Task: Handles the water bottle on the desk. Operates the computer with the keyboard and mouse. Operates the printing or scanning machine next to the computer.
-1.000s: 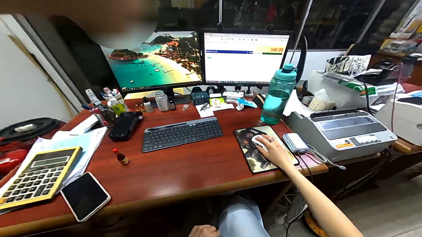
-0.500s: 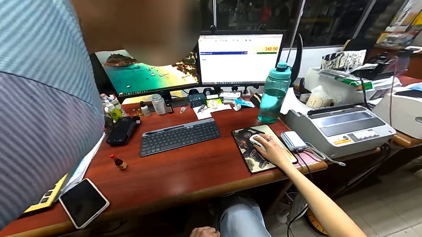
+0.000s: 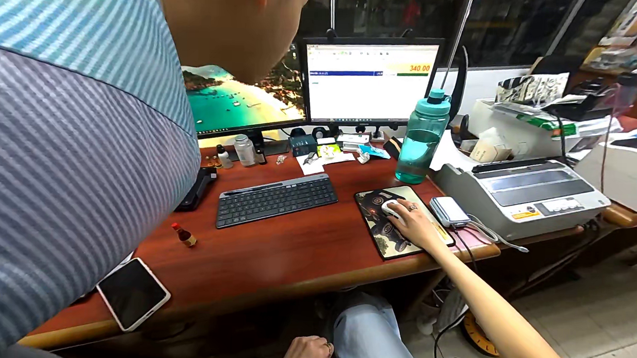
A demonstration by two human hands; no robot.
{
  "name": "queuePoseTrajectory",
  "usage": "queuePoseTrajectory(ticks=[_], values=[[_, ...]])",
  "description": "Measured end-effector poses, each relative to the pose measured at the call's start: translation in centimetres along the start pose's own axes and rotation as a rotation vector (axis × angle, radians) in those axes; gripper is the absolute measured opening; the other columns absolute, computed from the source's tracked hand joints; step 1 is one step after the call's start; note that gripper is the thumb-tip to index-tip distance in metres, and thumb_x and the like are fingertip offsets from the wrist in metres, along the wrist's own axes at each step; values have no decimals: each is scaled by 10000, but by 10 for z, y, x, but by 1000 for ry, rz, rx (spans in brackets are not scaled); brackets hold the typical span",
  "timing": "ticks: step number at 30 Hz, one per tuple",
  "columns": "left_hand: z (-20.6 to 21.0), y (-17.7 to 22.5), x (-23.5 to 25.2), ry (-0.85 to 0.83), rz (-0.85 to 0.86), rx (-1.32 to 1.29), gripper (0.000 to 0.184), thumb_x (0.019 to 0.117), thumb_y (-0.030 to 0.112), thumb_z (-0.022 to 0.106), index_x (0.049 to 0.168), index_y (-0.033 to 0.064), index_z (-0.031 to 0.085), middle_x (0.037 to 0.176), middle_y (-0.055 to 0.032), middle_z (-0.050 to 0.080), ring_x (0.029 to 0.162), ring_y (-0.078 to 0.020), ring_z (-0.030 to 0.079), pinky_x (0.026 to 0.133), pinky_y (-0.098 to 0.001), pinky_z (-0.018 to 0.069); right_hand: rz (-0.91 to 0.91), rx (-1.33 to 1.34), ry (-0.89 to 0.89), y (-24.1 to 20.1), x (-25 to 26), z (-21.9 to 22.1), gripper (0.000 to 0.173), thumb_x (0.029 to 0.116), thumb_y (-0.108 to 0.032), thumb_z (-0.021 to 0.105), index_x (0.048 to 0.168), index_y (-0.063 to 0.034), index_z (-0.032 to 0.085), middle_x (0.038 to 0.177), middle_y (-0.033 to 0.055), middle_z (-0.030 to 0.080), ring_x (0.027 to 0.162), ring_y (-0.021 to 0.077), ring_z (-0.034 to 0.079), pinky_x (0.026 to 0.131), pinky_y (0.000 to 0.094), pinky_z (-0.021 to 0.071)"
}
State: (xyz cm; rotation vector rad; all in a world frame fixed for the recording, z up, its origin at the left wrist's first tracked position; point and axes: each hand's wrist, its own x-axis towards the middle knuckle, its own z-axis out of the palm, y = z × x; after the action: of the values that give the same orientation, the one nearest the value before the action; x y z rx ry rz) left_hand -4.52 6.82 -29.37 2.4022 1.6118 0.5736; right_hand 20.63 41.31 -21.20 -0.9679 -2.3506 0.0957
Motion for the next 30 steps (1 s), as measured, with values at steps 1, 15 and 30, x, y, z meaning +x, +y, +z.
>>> queuePoseTrajectory(ticks=[1, 15, 30], values=[[0, -1, 0, -1, -2, 1, 146, 858, 51, 612, 771, -5, 716, 733, -137, 699, 713, -290, 732, 623, -456, 590, -6, 1, 1, 0, 0, 0, 371, 1021, -320, 607, 1332, -128, 670, 1375, 175, 625, 1280, 381, 584, 1029, 556, 499], [1, -1, 1, -4, -4, 21, 151, 852, 52, 607, 753, -4, 706, 722, -130, 692, 703, -279, 729, 616, -443, 587, -17, -11, 2, 0, -1, 0, 366, 1012, -312, 615, 1328, -136, 673, 1369, 176, 627, 1256, 383, 600, 994, 554, 521], [-1, -1, 0, -19, 3, 20, 144, 861, 54, 612, 771, 0, 711, 731, -129, 694, 708, -283, 730, 611, -457, 588, 15, -3, -29, -1, 0, 0, 377, 1029, -324, 589, 1355, -146, 656, 1415, 184, 595, 1298, 388, 572, 1012, 563, 508]])
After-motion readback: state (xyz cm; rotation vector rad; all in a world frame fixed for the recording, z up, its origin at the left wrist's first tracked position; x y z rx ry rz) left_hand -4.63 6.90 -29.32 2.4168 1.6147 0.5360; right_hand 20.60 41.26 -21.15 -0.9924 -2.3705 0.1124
